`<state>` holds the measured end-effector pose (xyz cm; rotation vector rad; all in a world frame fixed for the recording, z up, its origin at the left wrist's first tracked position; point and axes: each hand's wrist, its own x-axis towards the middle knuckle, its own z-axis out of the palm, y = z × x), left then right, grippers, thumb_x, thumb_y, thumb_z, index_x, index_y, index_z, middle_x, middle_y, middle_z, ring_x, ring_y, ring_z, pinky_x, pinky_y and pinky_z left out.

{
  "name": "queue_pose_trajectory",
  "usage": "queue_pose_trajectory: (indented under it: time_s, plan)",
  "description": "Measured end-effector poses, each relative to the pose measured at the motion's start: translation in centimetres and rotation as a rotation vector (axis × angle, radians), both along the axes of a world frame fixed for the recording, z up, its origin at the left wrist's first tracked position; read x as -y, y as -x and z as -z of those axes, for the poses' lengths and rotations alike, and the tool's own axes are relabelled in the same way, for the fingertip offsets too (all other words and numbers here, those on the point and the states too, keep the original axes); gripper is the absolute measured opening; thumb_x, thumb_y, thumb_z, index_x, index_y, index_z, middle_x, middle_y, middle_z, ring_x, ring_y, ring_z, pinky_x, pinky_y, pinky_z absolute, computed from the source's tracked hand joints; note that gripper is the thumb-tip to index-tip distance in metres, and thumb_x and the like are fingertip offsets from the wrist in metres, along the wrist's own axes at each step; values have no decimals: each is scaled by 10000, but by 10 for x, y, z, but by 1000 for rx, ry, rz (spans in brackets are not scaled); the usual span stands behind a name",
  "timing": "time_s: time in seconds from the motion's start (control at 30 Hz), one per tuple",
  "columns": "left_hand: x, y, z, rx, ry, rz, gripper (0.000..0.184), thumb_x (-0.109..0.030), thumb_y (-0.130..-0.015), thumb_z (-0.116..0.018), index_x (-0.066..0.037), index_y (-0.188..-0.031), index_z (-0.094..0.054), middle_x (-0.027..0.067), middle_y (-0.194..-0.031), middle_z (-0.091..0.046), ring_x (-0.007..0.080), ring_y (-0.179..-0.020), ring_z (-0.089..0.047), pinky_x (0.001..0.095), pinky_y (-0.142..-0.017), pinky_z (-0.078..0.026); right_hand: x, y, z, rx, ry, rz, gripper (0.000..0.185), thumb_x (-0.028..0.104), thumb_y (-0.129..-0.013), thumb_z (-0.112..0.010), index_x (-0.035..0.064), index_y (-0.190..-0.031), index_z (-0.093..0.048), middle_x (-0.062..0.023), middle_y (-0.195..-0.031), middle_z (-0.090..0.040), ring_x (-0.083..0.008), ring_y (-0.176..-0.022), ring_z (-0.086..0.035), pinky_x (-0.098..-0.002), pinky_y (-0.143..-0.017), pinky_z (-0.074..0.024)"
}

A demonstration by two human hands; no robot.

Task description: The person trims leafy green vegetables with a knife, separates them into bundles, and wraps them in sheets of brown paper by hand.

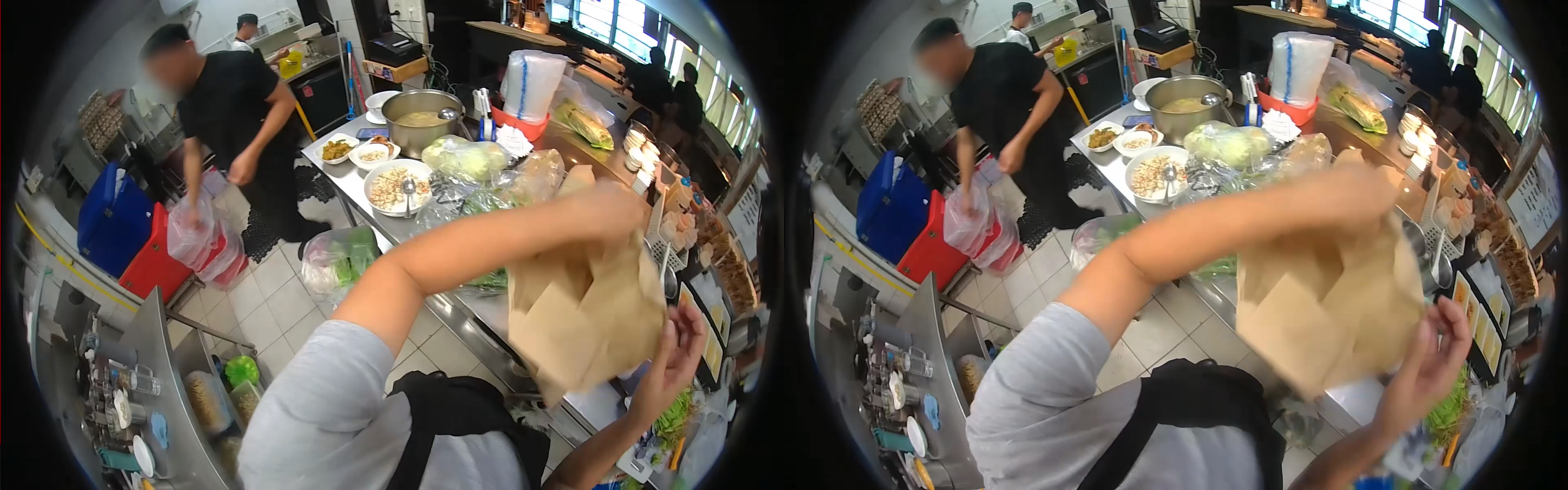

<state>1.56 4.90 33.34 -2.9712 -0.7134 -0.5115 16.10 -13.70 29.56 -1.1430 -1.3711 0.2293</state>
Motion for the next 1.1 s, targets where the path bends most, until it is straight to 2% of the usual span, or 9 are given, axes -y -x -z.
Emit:
queue_pose_trajectory:
  time_s: [0.1, 0.3, 0.37, 0.43, 0.5, 0.67, 0.73, 0.83, 1.1]
  plan:
    - [-7, -17, -31, 128, -289, -112, 175, -178, -696, -597, -42, -746, -694, 156, -826, -670, 273, -765, -663, 393, -656, -525, 24, 44, -51, 562, -9, -245, 276, -46, -846, -475, -26, -1117, -524, -184, -1154, -536, -278, -1075, -524, -350, -939, -392]
    - [42, -10, -60, 325, -551, 141, 146, -87, -722, -539, 23, -671, -620, 197, -751, -611, 333, -718, -631, 388, -612, -523, -40, 26, 5, 353, 164, 148, 274, 103, -916, -431, -58, -1116, -527, -286, -1091, -545, -427, -985, -529, -395, -870, -428]
    - [75, -7, -31, 408, -250, 77, 167, -81, -754, -524, 64, -810, -587, 214, -808, -584, 349, -760, -614, 415, -651, -518, -48, 8, 26, 217, 545, 8, 295, 119, -933, -408, -17, -1176, -505, -242, -1046, -592, -399, -945, -564, -432, -821, -450]
    - [103, -8, 12, 315, 79, -79, 305, -87, -791, -518, 61, -1045, -436, 219, -831, -580, 371, -715, -617, 440, -606, -518, -72, 4, 94, -807, 555, -350, 371, 156, -949, -401, 56, -1306, -416, -180, -1198, -553, -328, -1063, -546, -428, -823, -476]
    - [126, -9, 66, 190, 232, -122, 298, -77, -782, -528, 59, -1028, -430, 234, -873, -568, 370, -696, -619, 430, -585, -522, -94, 1, 142, -1270, 469, -576, 379, 163, -949, -404, 62, -1314, -406, -175, -1212, -542, -322, -1075, -538, -427, -832, -474]
    - [154, 5, 166, -5, 433, 186, 301, -109, -777, -589, 31, -1013, -466, 224, -1004, -547, 354, -815, -625, 409, -635, -527, -90, -19, 213, -1398, 312, -671, 398, 180, -950, -410, 76, -1334, -381, -163, -1247, -514, -307, -1106, -517, -424, -853, -466]
    - [132, 24, 172, 102, 823, 586, 461, -227, -796, -641, -9, -1159, -460, 144, -1168, -542, 314, -996, -589, 416, -817, -494, -83, -31, 227, -1395, 284, -646, 407, 186, -950, -412, 82, -1341, -371, -158, -1260, -503, -300, -1119, -509, -423, -862, -463]
    - [77, 25, 187, 805, 1797, 33, 574, -425, -860, -603, -67, -1272, -427, 115, -1263, -507, 250, -1124, -504, 435, -953, -401, -74, -45, 242, -1378, 237, -603, 420, 196, -951, -416, 91, -1353, -356, -151, -1281, -487, -291, -1138, -496, -421, -875, -459]
    - [19, -17, 201, 1335, 1783, -152, 386, -282, -923, -525, 25, -1157, -520, 114, -1108, -614, 224, -1004, -599, 357, -875, -481, -50, -80, 258, -1291, 76, -439, 460, 223, -952, -426, 115, -1385, -316, -132, -1337, -442, -266, -1188, -462, -416, -909, -447]
